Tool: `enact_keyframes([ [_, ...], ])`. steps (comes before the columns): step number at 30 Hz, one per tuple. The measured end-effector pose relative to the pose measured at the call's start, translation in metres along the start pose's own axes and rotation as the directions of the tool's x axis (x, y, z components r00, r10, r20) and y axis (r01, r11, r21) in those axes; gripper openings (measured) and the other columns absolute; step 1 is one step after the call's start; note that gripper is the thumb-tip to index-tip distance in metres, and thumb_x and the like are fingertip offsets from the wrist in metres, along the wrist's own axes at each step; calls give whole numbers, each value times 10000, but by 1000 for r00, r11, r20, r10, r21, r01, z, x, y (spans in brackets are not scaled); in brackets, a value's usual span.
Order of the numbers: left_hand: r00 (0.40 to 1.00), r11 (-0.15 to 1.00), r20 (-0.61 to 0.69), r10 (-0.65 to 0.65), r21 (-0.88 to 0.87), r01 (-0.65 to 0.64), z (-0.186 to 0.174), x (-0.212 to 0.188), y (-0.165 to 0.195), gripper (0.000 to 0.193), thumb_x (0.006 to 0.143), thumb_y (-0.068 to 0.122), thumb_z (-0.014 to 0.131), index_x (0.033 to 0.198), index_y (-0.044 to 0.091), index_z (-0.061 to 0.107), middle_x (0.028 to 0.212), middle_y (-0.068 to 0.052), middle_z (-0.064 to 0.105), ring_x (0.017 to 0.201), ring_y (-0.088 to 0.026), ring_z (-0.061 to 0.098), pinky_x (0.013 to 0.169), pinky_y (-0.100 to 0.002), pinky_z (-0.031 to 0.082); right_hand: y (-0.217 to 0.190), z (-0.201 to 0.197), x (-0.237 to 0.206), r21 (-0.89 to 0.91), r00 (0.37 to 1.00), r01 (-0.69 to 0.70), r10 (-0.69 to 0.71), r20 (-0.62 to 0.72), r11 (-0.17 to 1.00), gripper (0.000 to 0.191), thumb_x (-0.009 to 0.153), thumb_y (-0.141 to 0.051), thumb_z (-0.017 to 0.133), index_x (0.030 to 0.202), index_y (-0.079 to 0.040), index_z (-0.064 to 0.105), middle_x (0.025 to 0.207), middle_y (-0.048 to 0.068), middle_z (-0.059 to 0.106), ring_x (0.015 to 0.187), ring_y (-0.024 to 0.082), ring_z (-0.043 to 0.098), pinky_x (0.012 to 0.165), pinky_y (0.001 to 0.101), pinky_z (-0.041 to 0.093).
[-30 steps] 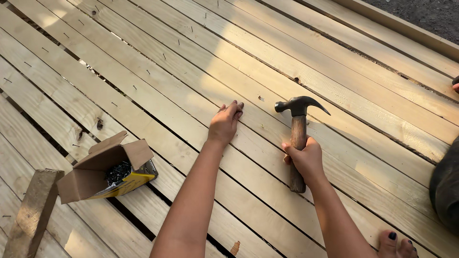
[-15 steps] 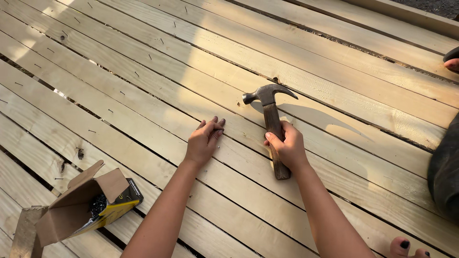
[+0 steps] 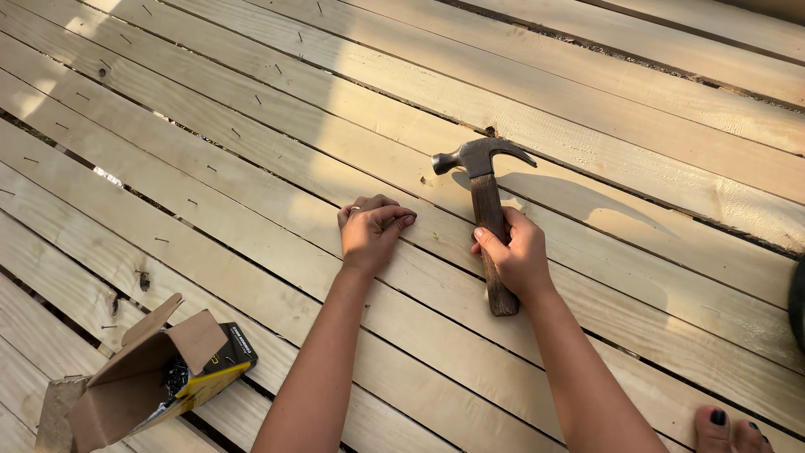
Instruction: The person sits on a large wooden slatted frame outdoors and hammers nails into the slats, taking nails one at a time from an open cardboard nail box beside them and driving them into the wood with a claw hammer.
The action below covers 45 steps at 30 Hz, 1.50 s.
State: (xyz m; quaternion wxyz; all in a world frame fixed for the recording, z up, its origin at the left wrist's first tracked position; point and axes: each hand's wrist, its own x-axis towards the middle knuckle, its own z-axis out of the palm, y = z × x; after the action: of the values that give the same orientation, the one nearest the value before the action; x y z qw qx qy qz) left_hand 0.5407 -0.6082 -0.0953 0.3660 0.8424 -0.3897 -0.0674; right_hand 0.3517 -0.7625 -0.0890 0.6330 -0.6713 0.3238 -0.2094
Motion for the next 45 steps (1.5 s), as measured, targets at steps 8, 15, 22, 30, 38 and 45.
enact_keyframes([
  [8, 997, 997, 30, -69, -15, 69, -3, 2, 8, 124, 882, 309, 762, 874, 196, 814, 917, 107, 732, 996, -120, 581, 1043, -374, 270, -4, 1, 0, -6, 1000, -18, 18, -17, 1000, 273, 879, -156, 680, 1067, 38, 642, 823, 85, 685, 724, 148, 706, 622, 297, 542],
  [15, 998, 997, 24, -59, -38, 60, -4, 1, 8, 112, 873, 302, 764, 867, 201, 812, 931, 118, 739, 983, -122, 582, 1020, -368, 281, -1, 1, 2, 0, 1000, -3, 3, -21, 1000, 269, 885, -155, 673, 1070, 39, 643, 856, 88, 684, 727, 157, 701, 645, 303, 550],
  [22, 1000, 1000, -16, 0, -24, 0, 0, 0, 3, 106, 874, 310, 771, 870, 214, 817, 931, 111, 742, 966, -130, 606, 1015, -369, 299, 4, 1, 4, 1, 1000, 16, -16, -20, 1000, 257, 889, -145, 675, 1062, 42, 640, 860, 93, 686, 727, 162, 703, 654, 304, 556],
  [30, 997, 997, 3, 80, 1, -80, 3, 0, 0, 104, 855, 320, 773, 937, 283, 825, 975, 115, 742, 1052, -119, 607, 1051, -394, 283, 3, 3, 5, -62, 999, -1, -2, -52, 998, 242, 889, -135, 688, 1032, 47, 617, 862, 98, 694, 728, 161, 716, 644, 303, 555],
  [38, 996, 997, 52, 71, 20, -72, -2, -1, 3, 98, 880, 303, 760, 960, 320, 815, 896, 147, 746, 1049, -103, 594, 1090, -381, 276, -34, 7, -12, -217, 992, -124, 114, -55, 968, 340, 901, -179, 735, 1106, 30, 562, 831, 100, 661, 648, 150, 650, 585, 314, 545],
  [45, 994, 998, 103, 21, 53, -26, 0, 3, 3, 453, 873, 272, 752, 1301, 401, 678, 921, 156, 763, 1039, -109, 592, 1072, -387, 271, -68, 17, -63, -326, 996, 88, -81, 37, 941, 305, 918, -159, 710, 1097, -5, 517, 848, 89, 697, 690, 132, 690, 598, 305, 592],
])
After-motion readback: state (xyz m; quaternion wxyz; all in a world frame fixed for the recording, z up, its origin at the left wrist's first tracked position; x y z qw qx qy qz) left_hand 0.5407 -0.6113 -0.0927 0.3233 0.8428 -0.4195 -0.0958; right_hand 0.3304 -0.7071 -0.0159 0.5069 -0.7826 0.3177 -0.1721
